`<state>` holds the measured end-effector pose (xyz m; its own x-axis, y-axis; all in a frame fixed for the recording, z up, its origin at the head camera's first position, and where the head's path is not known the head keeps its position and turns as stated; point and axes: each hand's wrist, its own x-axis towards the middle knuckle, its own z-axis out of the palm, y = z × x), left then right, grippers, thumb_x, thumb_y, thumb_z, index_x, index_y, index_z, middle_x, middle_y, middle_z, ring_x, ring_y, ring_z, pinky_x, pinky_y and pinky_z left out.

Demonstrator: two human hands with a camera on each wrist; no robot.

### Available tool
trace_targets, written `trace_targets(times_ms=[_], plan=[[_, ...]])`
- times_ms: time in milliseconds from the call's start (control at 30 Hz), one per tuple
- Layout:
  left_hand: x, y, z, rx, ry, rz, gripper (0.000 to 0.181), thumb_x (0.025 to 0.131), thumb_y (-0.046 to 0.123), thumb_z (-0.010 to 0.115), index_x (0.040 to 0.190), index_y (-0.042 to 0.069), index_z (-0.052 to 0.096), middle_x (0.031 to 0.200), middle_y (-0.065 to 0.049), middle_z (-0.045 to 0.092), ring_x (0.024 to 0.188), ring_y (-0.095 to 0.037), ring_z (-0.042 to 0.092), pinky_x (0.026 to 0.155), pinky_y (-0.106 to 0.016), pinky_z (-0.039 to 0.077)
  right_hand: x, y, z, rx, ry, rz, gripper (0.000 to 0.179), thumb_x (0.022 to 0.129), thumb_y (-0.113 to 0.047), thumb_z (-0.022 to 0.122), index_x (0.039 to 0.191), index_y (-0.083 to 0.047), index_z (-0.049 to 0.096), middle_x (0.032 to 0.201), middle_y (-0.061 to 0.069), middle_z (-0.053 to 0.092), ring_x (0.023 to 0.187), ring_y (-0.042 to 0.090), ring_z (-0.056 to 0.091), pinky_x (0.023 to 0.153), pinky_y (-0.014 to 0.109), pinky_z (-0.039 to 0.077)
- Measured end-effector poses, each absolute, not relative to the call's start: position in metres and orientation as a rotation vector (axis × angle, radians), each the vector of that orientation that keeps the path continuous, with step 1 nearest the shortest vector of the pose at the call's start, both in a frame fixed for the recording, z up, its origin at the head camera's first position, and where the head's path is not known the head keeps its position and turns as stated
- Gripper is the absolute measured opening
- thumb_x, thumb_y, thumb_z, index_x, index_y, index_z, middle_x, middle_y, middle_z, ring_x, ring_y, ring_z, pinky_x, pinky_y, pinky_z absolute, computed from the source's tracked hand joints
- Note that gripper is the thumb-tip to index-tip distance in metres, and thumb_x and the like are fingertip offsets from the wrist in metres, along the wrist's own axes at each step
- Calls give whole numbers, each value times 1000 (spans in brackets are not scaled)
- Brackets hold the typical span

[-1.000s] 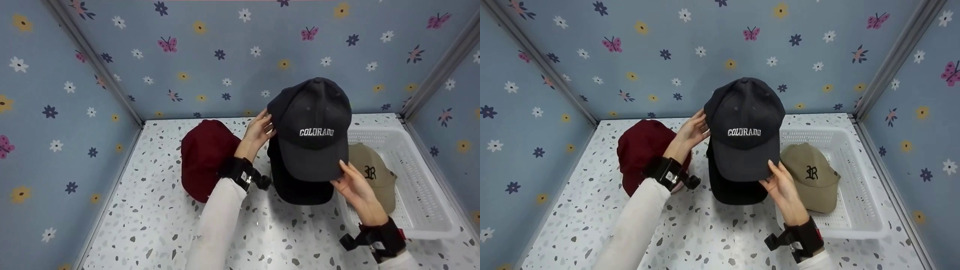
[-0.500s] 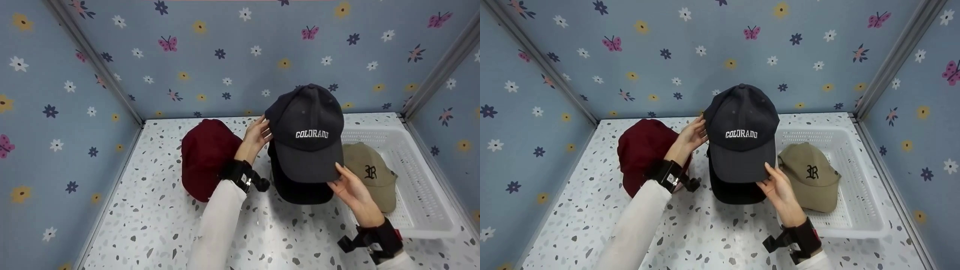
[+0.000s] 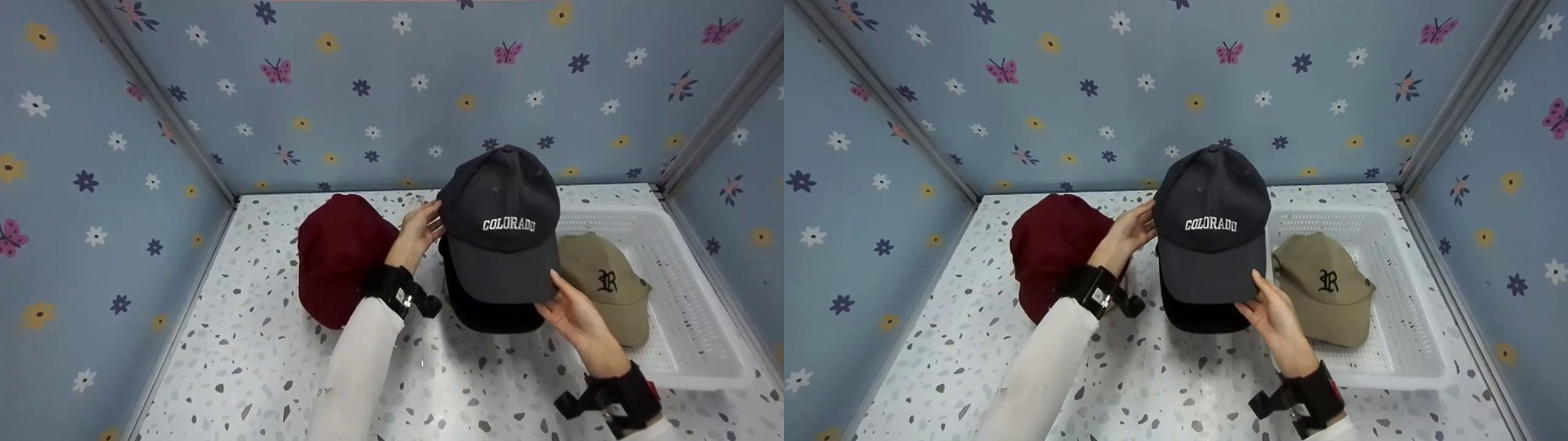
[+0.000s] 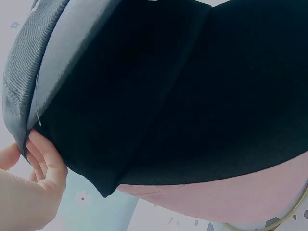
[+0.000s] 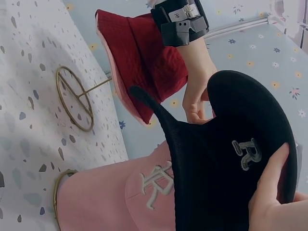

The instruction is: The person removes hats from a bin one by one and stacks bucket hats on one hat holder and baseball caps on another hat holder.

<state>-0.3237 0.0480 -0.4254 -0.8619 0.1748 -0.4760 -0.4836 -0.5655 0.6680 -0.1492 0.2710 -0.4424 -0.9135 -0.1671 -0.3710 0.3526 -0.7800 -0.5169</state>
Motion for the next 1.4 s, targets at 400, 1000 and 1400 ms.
trace_targets(times_ms=[400,1000,1400], plan=[[-349,57,-485,-548,1262,2469,23,73,7,71,92,-4,64,89,-15,65,78,-23,62,70,-30,51,-144,271,-440,550,1050,-2650,25,93,-17,44,85,-11,66,85,1,63,79,14,59,72,24,48],[-351,63,-498,-649,1519,2368,14,68,3,72,79,-3,64,72,-14,65,58,-19,62,57,-28,52,-145,267,-443,695,1011,-2606,27,92,-14,43,79,-8,66,79,3,63,74,15,59,69,22,48],[-305,57,-443,-700,1541,2301,12,79,-4,58,90,-7,59,66,-9,60,49,-13,55,55,-25,51,-140,268,-450,639,1043,-2575,25,93,-13,43,80,-8,64,82,3,62,75,16,59,69,23,48]])
